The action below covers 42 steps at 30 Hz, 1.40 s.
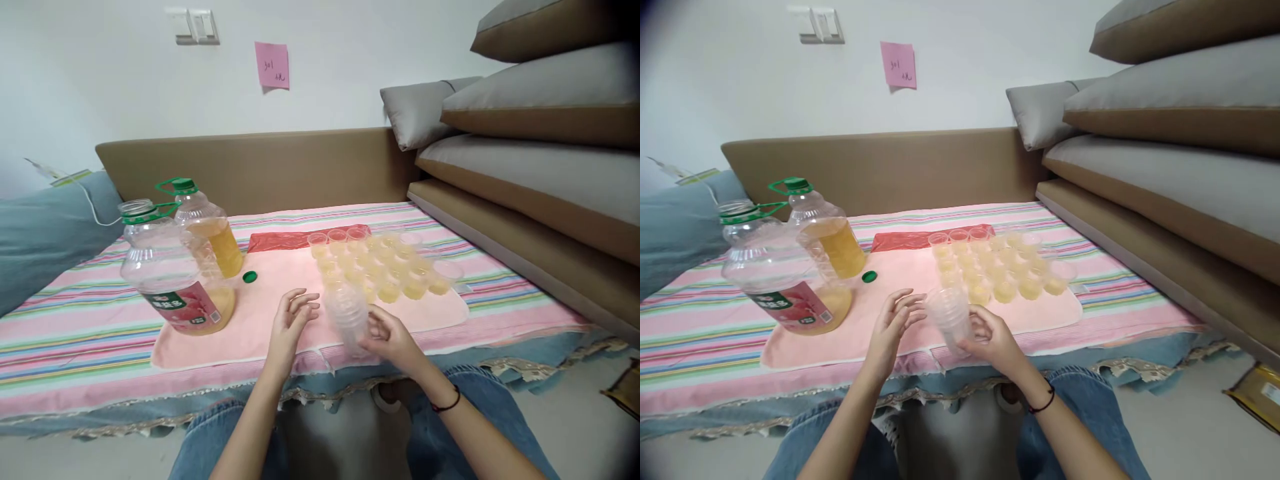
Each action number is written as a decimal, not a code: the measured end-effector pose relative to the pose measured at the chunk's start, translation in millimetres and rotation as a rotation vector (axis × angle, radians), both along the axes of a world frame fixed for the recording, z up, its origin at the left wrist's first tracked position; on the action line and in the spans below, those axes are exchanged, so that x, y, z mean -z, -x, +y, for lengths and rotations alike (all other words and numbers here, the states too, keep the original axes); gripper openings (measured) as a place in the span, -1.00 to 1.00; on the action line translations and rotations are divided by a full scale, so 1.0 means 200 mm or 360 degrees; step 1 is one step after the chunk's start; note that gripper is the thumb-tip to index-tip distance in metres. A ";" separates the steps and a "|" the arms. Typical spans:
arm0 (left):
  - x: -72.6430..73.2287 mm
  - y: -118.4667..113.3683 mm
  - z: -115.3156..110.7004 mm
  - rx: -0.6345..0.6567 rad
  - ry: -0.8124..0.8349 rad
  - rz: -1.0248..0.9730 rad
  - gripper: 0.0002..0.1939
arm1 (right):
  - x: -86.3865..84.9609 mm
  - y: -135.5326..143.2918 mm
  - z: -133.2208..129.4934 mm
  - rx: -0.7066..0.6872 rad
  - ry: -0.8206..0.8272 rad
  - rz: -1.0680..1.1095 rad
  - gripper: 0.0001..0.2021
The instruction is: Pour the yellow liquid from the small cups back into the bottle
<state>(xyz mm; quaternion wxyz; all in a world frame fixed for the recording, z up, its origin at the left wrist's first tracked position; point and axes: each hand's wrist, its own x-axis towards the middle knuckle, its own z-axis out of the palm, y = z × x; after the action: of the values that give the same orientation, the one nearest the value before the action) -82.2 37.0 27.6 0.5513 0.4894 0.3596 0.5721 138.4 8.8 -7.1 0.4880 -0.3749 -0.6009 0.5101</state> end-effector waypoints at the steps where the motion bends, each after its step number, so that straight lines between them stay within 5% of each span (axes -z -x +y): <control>1: 0.00 0.00 0.00 0.0047 -0.0019 0.0032 -0.38 | 0.01 0.03 0.00 -0.0062 0.0016 -0.0020 -0.46; 14: -0.02 0.03 -0.03 0.0172 0.0000 0.0184 -0.13 | 0.04 0.03 -0.01 -0.0067 0.0032 -0.0352 -0.46; 35: -0.05 0.03 -0.02 0.0053 0.0024 0.0031 -0.26 | 0.00 -0.06 -0.02 -0.0025 -0.0101 -0.0565 -0.44; 42: -0.06 0.05 -0.02 0.0040 -0.0145 -0.0148 -0.21 | 0.01 -0.07 -0.03 -0.0096 -0.0137 -0.0516 -0.51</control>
<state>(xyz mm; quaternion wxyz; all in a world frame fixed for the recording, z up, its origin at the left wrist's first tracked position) -92.3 33.6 39.3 0.5517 0.4915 0.3009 0.6029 151.9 3.7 -9.7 0.3847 -0.4129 -0.7040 0.4311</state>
